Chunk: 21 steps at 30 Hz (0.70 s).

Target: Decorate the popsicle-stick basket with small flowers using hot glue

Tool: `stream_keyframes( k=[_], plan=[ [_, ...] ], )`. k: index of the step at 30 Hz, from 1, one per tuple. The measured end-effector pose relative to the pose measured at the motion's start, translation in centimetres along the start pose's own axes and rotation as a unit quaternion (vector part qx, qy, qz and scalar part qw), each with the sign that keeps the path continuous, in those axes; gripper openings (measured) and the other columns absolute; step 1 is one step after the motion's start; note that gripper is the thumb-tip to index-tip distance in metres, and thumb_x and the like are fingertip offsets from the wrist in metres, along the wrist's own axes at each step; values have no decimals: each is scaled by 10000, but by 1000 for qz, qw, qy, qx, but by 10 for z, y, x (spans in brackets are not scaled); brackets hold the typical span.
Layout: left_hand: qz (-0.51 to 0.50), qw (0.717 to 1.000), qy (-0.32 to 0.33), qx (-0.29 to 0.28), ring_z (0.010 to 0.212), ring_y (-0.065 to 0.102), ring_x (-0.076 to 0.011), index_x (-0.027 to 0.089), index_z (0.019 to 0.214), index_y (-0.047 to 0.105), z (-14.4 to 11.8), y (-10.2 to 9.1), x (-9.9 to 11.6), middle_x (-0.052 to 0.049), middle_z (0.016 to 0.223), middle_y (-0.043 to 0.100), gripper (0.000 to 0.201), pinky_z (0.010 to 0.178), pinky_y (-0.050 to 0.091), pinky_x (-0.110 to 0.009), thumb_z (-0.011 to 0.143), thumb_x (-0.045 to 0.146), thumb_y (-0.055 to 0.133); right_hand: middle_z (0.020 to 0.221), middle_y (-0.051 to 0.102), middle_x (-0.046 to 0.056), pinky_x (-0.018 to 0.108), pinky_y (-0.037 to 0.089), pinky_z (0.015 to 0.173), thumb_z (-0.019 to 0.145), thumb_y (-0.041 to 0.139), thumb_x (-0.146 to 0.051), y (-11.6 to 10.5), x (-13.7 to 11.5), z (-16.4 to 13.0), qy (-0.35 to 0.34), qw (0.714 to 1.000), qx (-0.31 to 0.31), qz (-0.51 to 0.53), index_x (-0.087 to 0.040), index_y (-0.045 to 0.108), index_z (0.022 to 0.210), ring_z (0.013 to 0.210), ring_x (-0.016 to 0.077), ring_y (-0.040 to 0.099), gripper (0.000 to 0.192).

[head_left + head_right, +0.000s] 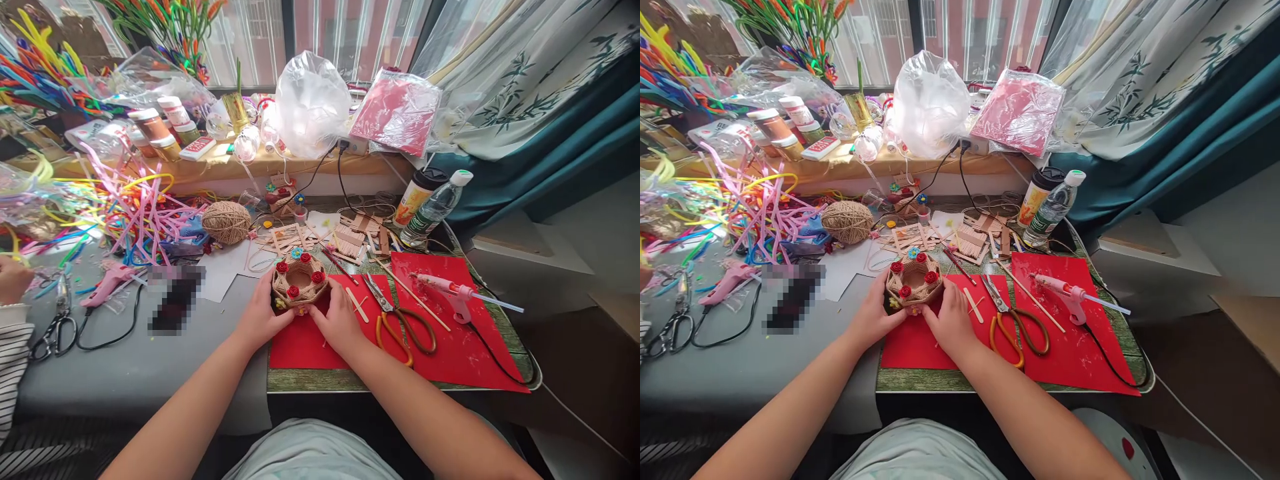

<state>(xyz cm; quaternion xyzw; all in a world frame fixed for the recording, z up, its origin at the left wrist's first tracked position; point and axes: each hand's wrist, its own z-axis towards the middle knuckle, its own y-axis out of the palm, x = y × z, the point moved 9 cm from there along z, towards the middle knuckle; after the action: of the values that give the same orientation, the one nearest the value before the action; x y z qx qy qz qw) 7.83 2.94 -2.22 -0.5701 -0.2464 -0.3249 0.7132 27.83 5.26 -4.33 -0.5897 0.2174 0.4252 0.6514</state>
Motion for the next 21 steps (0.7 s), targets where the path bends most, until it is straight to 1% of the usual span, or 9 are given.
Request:
stream_keyframes(
  k=[5, 9, 11, 14, 18, 21],
  plan=[
    [2, 1000, -20, -10, 1617, 311, -368, 274, 1690, 197, -2, 1, -3, -150, 1730, 315, 1052, 1321, 311, -555, 861, 515, 799, 1515, 564, 207, 587, 432, 1219, 939, 711, -427, -3, 1, -1, 6, 999, -28, 22, -189, 380, 1569, 1462, 365, 516, 750],
    [-3, 1000, -26, 3, 1592, 358, -374, 265, 1684, 220, -1, 0, -3, -168, 1708, 345, 1135, 1312, 330, -550, 796, 572, 857, 1553, 532, 208, 586, 425, 1231, 858, 789, -395, -2, 1, -2, 3, 999, -35, 5, -194, 339, 1602, 1482, 377, 497, 892],
    [-6, 1000, -22, 10, 1579, 383, -361, 265, 1673, 245, 0, 0, -2, -162, 1688, 378, 1100, 1311, 334, -538, 806, 564, 852, 1544, 541, 211, 604, 418, 1229, 860, 786, -366, 0, 3, -1, 4, 999, -31, -11, -192, 345, 1597, 1468, 387, 507, 876],
    [1, 1000, -21, 11, 1568, 397, -346, 263, 1662, 261, 1, 0, -1, -154, 1665, 408, 1035, 1308, 337, -529, 839, 532, 828, 1516, 566, 214, 623, 414, 1218, 895, 753, -333, 3, 5, 0, 1, 999, -19, -26, -183, 367, 1577, 1442, 394, 525, 798],
    [28, 999, -22, 4, 1581, 370, -351, 241, 1670, 234, 1, 4, 0, -166, 1677, 385, 998, 1305, 339, -534, 874, 479, 788, 1480, 587, 227, 620, 447, 1183, 930, 736, -378, 4, 3, 1, -9, 999, -6, -34, -169, 380, 1561, 1408, 398, 551, 754],
    [44, 999, -19, 11, 1587, 360, -356, 233, 1671, 231, 1, 5, 2, -168, 1683, 376, 970, 1307, 334, -545, 892, 465, 761, 1480, 585, 236, 623, 455, 1173, 951, 716, -410, 3, 1, 1, -19, 999, -3, -35, -166, 380, 1559, 1396, 400, 559, 737]
  ],
)
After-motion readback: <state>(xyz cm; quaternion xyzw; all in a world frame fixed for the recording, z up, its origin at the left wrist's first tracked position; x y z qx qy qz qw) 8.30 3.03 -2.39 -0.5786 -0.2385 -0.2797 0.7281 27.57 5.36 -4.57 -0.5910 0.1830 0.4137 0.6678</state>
